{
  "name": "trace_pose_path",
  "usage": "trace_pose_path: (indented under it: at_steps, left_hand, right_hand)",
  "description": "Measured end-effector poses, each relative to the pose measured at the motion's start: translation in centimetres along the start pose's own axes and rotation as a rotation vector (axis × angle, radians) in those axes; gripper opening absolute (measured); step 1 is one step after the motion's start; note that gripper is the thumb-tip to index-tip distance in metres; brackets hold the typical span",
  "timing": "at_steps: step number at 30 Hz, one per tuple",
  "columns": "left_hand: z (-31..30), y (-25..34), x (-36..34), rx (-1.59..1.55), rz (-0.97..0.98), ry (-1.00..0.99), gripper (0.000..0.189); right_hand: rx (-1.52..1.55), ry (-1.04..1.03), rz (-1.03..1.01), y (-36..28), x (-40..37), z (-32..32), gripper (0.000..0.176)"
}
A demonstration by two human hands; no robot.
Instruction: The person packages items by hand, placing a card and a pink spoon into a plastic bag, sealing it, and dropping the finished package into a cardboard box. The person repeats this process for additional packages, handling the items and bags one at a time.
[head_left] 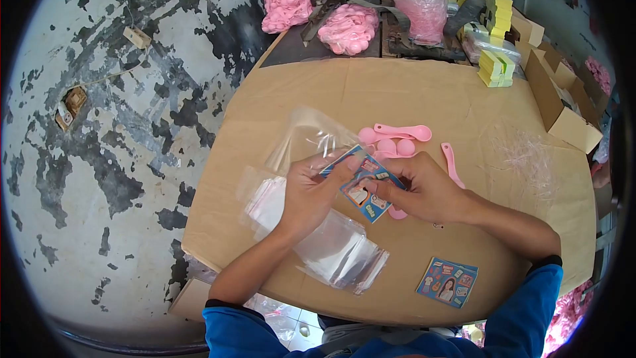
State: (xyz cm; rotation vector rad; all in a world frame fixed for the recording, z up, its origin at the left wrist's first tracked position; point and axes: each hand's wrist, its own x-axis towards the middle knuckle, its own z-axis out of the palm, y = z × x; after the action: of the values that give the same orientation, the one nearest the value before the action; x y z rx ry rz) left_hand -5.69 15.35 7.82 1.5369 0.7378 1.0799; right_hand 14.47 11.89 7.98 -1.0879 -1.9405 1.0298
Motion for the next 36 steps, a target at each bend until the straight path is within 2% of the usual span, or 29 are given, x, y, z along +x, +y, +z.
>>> trace_pose_path:
  at_steps: [3,10,16,18,22,25,27,28,29,32,35,36]
  left_hand:
    - [-0.1,0.0,0.0,-0.031,-0.016,0.005,0.027]
    - [1.4,-0.1,-0.7,-0.006,0.036,-0.098,0.024]
    - [0.2,-0.1,0.0,-0.259,-0.104,-0.059,0.029]
    - [0.8,-0.2,-0.4,-0.153,-0.086,-0.135,0.043]
    - [1.8,-0.4,-0.5,-0.102,0.029,-0.274,0.078]
    - [1.6,0.4,-0.5,-0.163,0.068,-0.274,0.081]
    - [0.5,0.8,-0.2,-0.400,-0.004,-0.296,0.071]
    - [0.1,0.9,-0.1,-0.519,-0.037,-0.307,0.067]
    - [0.0,0.9,-0.2,-0.298,-0.027,-0.286,0.068]
    - [0.4,0.9,0.0,-0.247,-0.067,-0.256,0.063]
    - [0.6,-0.3,-0.1,-0.069,0.219,-0.331,0.055]
    - [0.7,-0.3,-0.4,-0.103,0.174,-0.323,0.054]
  right_hand:
    - [0.049,0.071,-0.124,0.4,0.1,0.6,0.023]
    - [0.179,0.068,-0.058,0.3,0.0,0.2,0.026]
    - [0.270,0.013,-0.031,1.1,0.5,-0.2,0.033]
    - [0.284,0.035,-0.071,1.2,0.4,-0.2,0.034]
    - [0.390,0.014,0.036,1.1,0.2,-0.1,0.030]
    - [0.375,0.028,0.008,1.3,0.4,-0.1,0.029]
    - [0.297,0.030,-0.027,1.8,0.5,-0.4,0.029]
    - [0.354,0.042,-0.034,1.7,0.5,-0.1,0.029]
    - [0.412,0.055,-0.042,1.4,0.7,0.2,0.029]
    - [0.429,0.038,-0.066,1.8,0.6,0.7,0.031]
    - [0.388,0.033,-0.014,1.9,0.3,0.9,0.029]
    - [0.379,0.037,0.015,1.7,0.1,0.9,0.027]
